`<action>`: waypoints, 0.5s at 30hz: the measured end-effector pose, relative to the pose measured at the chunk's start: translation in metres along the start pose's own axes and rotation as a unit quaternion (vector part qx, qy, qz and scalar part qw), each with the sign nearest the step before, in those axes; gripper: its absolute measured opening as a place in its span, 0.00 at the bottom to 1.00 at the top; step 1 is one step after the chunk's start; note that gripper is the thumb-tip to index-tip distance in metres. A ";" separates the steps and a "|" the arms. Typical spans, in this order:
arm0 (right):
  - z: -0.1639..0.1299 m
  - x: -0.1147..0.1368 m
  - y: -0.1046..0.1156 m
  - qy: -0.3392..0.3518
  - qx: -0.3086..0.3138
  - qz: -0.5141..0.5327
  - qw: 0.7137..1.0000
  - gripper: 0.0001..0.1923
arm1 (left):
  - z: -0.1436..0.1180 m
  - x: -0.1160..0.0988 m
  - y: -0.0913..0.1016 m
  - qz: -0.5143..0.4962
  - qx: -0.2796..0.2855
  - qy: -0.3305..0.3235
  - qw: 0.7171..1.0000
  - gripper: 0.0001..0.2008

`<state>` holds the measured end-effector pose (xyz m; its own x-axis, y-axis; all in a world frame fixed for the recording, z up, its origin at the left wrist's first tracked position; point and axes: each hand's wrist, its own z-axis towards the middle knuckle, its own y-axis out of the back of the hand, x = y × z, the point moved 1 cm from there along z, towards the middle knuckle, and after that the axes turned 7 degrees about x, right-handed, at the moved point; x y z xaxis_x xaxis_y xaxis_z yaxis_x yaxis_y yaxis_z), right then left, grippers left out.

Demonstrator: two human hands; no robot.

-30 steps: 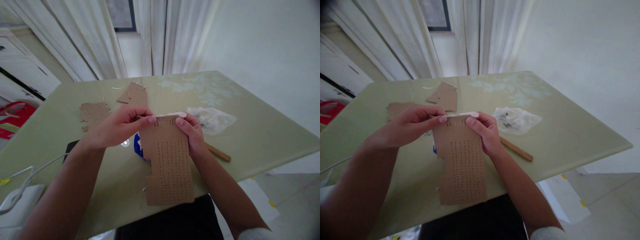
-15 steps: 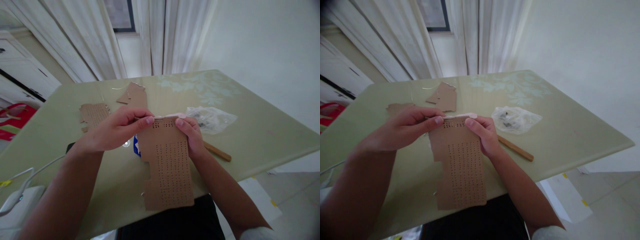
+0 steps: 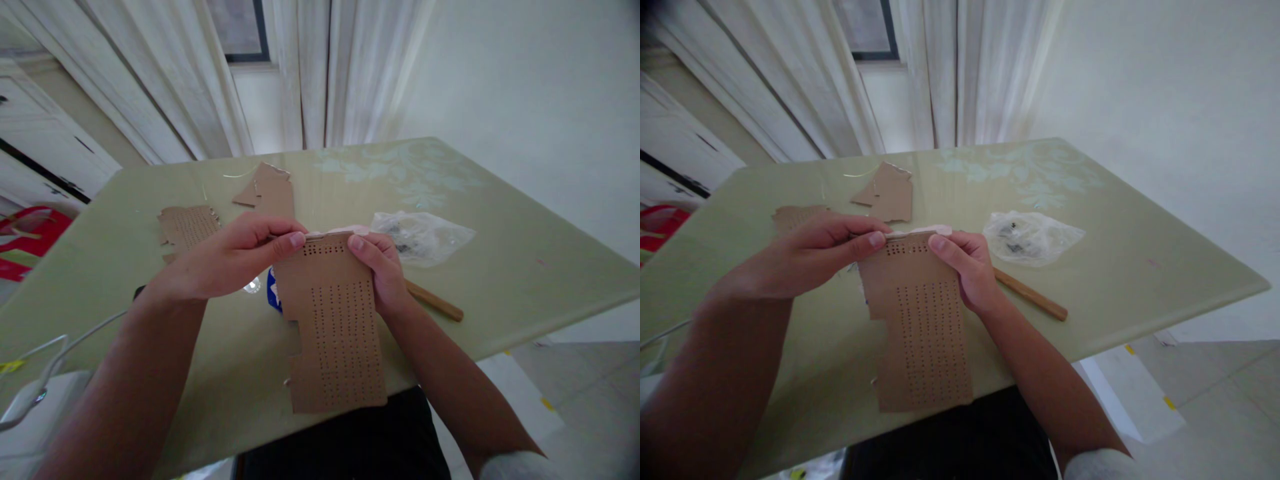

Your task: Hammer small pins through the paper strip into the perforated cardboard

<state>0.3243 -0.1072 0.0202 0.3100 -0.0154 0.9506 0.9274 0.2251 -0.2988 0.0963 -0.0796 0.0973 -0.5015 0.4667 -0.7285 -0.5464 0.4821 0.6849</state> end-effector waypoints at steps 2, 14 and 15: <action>-0.001 0.000 0.000 -0.003 -0.003 -0.003 1.000 0.22 | 0.000 -0.001 0.000 -0.009 0.001 0.000 1.000 0.22; -0.002 0.000 0.000 0.011 0.006 0.020 1.000 0.20 | 0.000 0.000 -0.001 -0.068 0.009 0.021 0.997 0.21; -0.003 0.000 0.000 0.012 0.009 0.023 1.000 0.20 | 0.000 -0.001 0.000 -0.073 0.012 0.019 0.997 0.21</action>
<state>0.3246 -0.1098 0.0201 0.3567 -0.0280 0.9338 0.9086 0.2427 -0.3398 0.0968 -0.0802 0.0975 -0.4436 0.3623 -0.8197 -0.5998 0.5596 0.5719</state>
